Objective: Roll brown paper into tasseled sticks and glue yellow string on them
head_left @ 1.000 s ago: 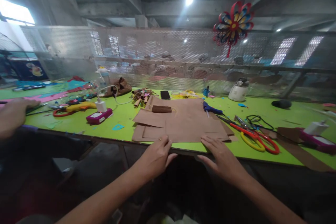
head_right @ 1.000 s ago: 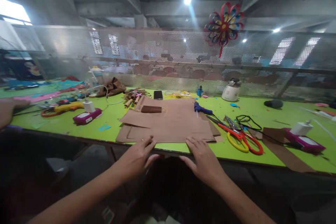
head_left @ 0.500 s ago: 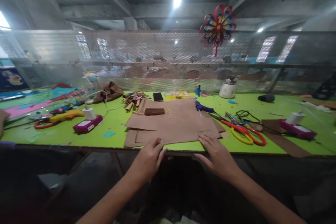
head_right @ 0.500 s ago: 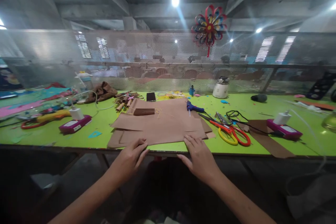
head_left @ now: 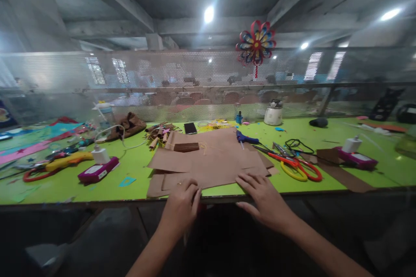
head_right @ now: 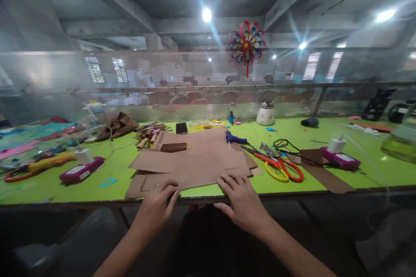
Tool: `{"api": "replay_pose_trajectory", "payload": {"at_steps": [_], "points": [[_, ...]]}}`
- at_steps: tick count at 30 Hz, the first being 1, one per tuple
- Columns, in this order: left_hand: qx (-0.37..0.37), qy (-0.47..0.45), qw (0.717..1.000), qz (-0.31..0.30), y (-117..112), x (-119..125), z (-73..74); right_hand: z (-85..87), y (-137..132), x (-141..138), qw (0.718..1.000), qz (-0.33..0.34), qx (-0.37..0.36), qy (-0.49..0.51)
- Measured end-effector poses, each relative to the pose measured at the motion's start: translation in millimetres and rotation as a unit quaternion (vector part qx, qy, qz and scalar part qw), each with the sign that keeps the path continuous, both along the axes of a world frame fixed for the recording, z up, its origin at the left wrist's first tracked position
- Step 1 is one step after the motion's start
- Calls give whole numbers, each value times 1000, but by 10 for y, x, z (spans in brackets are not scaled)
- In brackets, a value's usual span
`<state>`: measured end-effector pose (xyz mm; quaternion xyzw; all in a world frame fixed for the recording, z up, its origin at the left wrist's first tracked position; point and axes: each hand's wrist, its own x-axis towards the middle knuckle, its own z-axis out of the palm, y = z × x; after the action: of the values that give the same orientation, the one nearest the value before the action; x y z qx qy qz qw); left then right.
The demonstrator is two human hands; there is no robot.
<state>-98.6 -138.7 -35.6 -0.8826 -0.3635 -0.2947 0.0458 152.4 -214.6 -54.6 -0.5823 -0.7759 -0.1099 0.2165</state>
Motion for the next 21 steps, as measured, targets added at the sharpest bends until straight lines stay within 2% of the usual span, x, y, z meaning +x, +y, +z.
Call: {"api": "replay_pose_trajectory", "payload": {"at_steps": [5,9,14,18,21], "points": [[16,212,977,3,301,275,380,63,-25,5,999,-11,-13,34],[-26,256,966,9,560,499,517,132,-38,43,997,2,-23,79],[-20,253,967,-29,686,647,524,171,-24,16,997,3,-42,61],[26,201,973,-107,743,707,416,179,-28,1,998,12,-40,56],[3,173,979,-106,812,728,301,248,26,220,996,27,-23,79]]}}
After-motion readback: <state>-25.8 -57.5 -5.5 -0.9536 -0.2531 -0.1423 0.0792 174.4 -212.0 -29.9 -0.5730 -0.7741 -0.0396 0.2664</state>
